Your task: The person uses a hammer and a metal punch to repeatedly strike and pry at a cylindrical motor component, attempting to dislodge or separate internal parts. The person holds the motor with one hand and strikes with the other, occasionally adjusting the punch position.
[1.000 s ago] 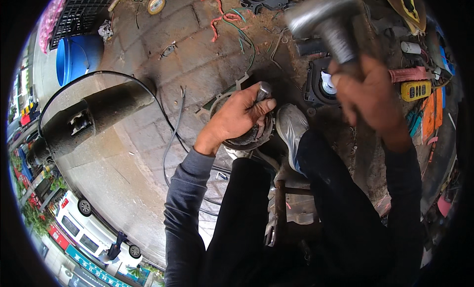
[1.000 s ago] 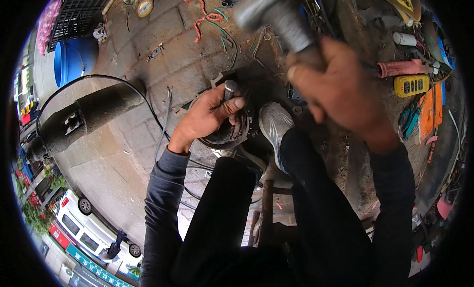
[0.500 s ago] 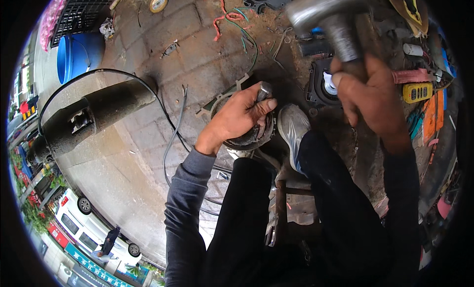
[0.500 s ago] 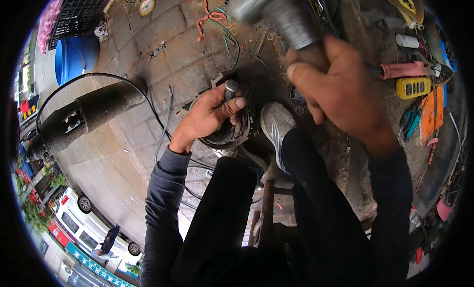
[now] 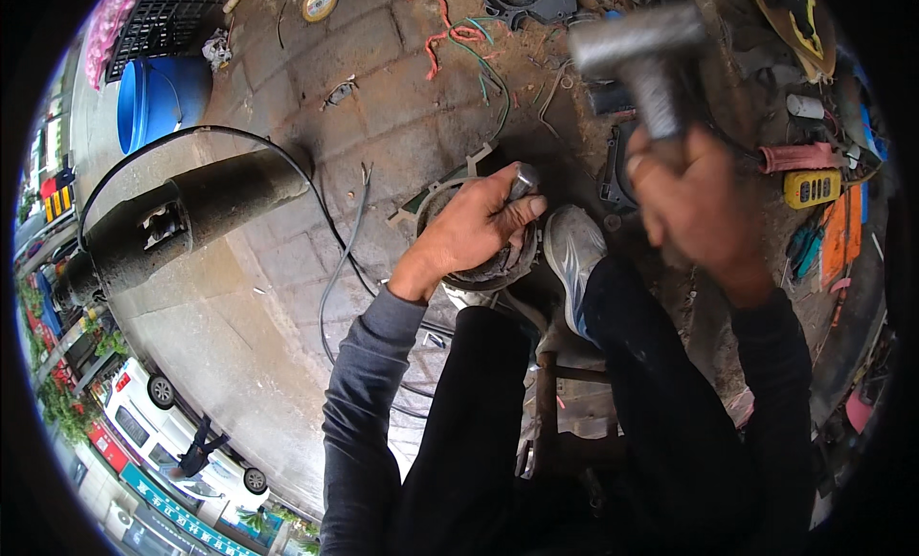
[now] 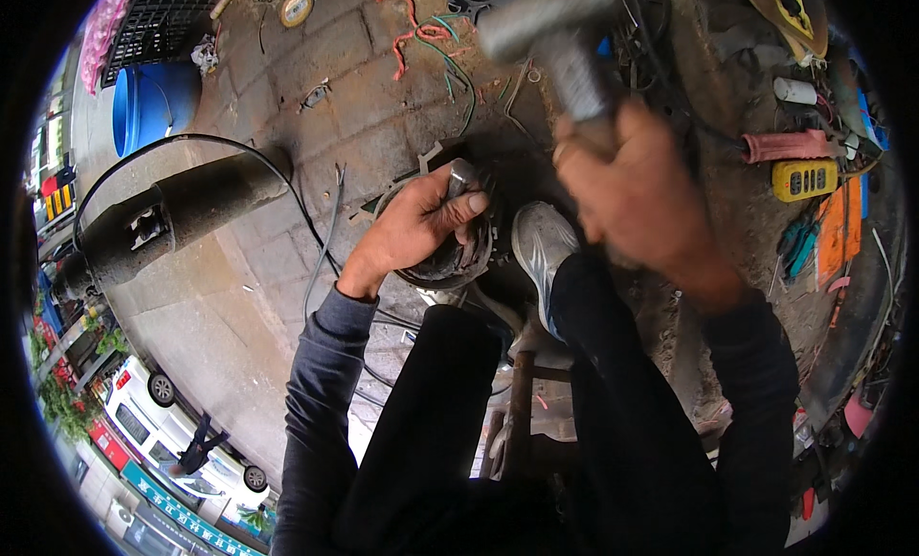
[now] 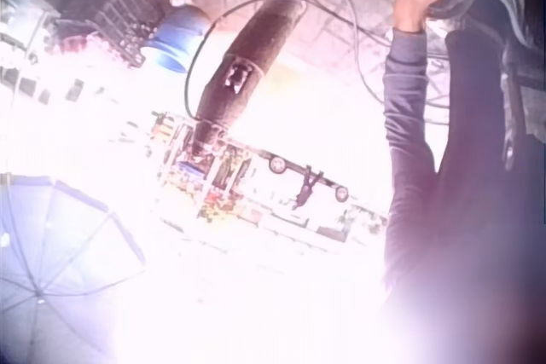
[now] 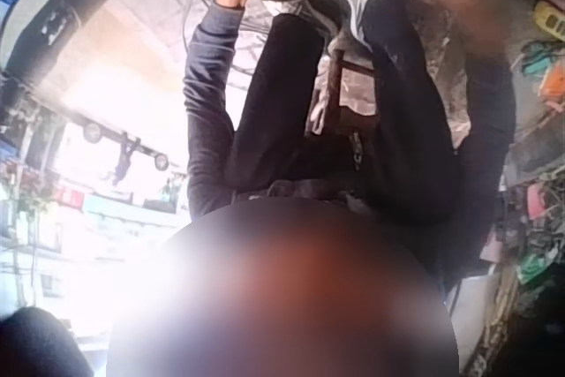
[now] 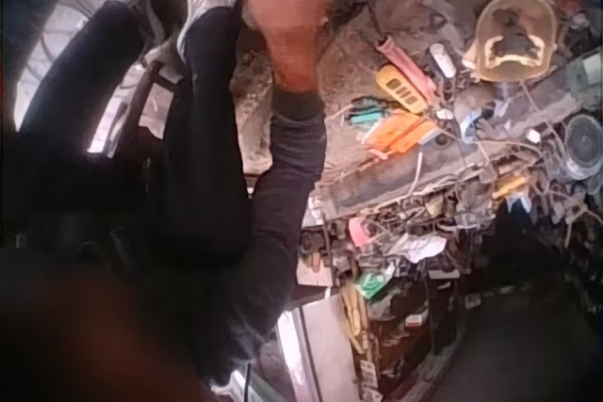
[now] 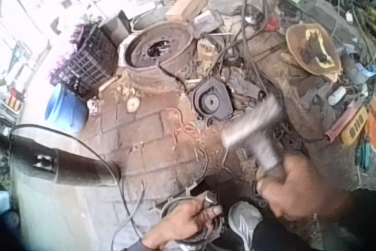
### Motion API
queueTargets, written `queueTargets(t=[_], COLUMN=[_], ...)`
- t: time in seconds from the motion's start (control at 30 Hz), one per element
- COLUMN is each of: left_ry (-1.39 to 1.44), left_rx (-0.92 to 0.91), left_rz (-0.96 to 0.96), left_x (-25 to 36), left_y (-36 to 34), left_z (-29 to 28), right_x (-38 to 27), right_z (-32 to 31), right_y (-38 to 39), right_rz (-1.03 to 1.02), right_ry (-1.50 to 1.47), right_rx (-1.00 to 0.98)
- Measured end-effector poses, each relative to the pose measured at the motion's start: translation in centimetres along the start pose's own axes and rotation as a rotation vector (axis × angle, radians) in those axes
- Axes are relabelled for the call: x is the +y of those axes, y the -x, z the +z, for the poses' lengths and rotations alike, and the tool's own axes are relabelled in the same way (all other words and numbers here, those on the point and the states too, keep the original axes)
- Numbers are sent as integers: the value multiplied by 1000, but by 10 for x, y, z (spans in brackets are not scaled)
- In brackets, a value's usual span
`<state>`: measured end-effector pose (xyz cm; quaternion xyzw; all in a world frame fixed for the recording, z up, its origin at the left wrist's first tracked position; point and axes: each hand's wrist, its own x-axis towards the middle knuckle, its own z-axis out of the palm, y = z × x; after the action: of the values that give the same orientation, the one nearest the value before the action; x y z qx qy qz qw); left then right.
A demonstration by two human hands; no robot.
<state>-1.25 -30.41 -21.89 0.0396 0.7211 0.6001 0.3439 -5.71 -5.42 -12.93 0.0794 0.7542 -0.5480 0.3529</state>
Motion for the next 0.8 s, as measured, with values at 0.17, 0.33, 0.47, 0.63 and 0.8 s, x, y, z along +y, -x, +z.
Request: queueTargets(t=[0.17, 0.33, 0.47, 0.63, 0.8], left_ry=[-68, -10, -32, -170, -204], left_rx=[-22, 8, 14, -35, 25], left_rz=[-36, -1, 31, -14, 12], left_x=[3, -2, -3, 5, 0], left_y=[2, 1, 0, 6, 6], left_z=[1, 3, 3, 2, 4], right_x=[20, 18, 14, 23, 24], right_z=[-4, -14, 5, -1, -6], right_y=[-7, -5, 4, 2, 5], right_rz=[123, 69, 65, 77, 82], right_ry=[89, -156, -61, 69, -144], right_rx=[-300, -227, -53, -319, -229])
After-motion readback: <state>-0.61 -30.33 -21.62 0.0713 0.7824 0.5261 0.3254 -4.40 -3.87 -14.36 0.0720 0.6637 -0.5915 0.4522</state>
